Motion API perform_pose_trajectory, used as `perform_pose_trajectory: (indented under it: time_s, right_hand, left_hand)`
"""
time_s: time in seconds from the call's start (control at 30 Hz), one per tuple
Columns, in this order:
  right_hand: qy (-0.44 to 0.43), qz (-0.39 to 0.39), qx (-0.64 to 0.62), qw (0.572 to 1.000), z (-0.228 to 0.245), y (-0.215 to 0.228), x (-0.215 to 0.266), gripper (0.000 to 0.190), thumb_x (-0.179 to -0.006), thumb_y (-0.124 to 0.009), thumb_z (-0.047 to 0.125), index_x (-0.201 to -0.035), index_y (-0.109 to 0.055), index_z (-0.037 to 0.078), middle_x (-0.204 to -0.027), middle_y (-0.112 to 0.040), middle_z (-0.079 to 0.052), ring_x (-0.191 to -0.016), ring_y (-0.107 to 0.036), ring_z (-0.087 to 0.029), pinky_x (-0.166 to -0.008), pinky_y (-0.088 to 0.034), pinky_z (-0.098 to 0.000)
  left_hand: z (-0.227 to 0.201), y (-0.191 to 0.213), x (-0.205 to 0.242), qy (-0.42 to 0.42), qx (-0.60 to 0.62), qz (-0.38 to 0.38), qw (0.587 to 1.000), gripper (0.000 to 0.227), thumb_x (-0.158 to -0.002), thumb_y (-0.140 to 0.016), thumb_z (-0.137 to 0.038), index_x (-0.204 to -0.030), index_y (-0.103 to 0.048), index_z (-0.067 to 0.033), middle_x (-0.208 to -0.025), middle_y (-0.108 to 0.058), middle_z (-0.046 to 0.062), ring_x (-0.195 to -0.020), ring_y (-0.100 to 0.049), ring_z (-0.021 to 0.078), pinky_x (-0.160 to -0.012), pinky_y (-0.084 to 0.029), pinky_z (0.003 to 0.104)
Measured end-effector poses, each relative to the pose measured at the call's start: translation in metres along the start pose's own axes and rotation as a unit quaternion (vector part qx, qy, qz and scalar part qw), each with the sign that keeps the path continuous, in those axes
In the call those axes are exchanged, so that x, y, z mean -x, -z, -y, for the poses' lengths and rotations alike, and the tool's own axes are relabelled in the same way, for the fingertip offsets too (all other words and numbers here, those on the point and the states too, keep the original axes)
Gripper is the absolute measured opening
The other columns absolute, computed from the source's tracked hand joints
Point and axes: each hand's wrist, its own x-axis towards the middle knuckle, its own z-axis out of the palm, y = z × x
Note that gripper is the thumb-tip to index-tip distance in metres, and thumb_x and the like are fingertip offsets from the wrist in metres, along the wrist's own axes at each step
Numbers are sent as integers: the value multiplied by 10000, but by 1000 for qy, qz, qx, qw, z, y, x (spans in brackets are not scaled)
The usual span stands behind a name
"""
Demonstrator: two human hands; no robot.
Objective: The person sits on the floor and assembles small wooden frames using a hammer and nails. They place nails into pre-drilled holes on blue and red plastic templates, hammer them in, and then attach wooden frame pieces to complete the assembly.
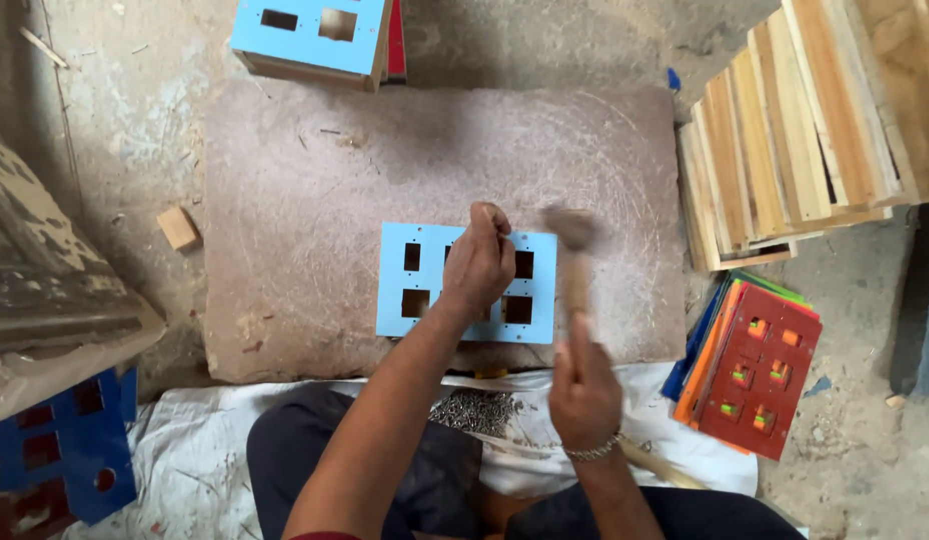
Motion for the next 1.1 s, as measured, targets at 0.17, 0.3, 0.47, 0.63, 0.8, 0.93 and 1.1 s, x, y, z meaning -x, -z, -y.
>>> perform_pose_trajectory:
  time_s: [0.17, 0.3, 0.47, 0.63, 0.8, 0.93, 1.1]
  right_hand:
    - [-87, 83, 14, 993, -9, 1, 18, 588, -986, -620, 208, -1546, -463, 118, -1206, -727, -212, -989, -745, -325, -779, -598, -399]
    - [-72, 19, -11, 997, -20, 17, 66, 616, -1026, -615, 216, -1584, -397, 78, -1320, -661, -265, -1058, -722, -351, -817, -585, -390]
    - [-438, 32, -379, 815, -48, 18, 107, 714, -955, -629, 215, -1604, -339, 281, -711, -586, -81, -460, -501, -136, -402, -445, -313]
    - [-450, 39, -499, 740, -90, 11, 114, 723, -974, -597, 214, -1602, -259, 331, -668, -611, -74, -435, -530, -153, -387, -467, -345]
    - [-444, 9, -469, 764, -90, -6, 122, 749, -968, -627, 223, -1619, -267, 305, -690, -639, -90, -436, -549, -158, -397, -481, -336]
    - [-463, 15, -507, 727, -87, -5, 117, 773, -957, -619, 224, -1612, -226, 342, -698, -608, -84, -446, -549, -162, -391, -478, -359]
    - [-442, 16, -481, 757, -84, 1, 124, 755, -975, -635, 224, -1622, -253, 301, -718, -620, -92, -470, -559, -152, -404, -502, -338]
  left_hand:
    - [11, -17, -10, -8, 10, -13, 1000, 265, -915, -551, 30, -1099, -379, -52, -860, -611, 181, -767, -642, 445, -643, -495, 528]
    - [34, -20, 11, -44, -119, -32, 991, 204, -881, -555, -35, -1072, -489, -61, -870, -612, 243, -757, -597, 495, -661, -460, 603]
    - [18, -10, -8, 11, 4, 15, 1000, 286, -872, -556, -44, -1141, -471, -89, -963, -636, 185, -821, -666, 405, -713, -519, 529]
    - [-10, -7, 33, 7, 10, 42, 999, 338, -870, -740, -149, -1148, -557, -90, -924, -684, 116, -795, -685, 289, -695, -551, 433]
    - [4, -14, 172, -47, -197, 425, 882, 181, -902, -694, -325, -947, -687, -149, -1001, -708, 105, -919, -692, 342, -780, -563, 477]
    - [49, -18, 223, -177, -221, 303, 910, 518, -636, -737, -100, -1155, -735, -97, -1150, -641, 178, -1013, -637, 443, -748, -529, 581]
    - [56, -11, 242, -74, -237, 369, 895, 152, -758, -721, -189, -905, -730, -150, -1044, -639, 118, -1000, -637, 351, -814, -535, 493]
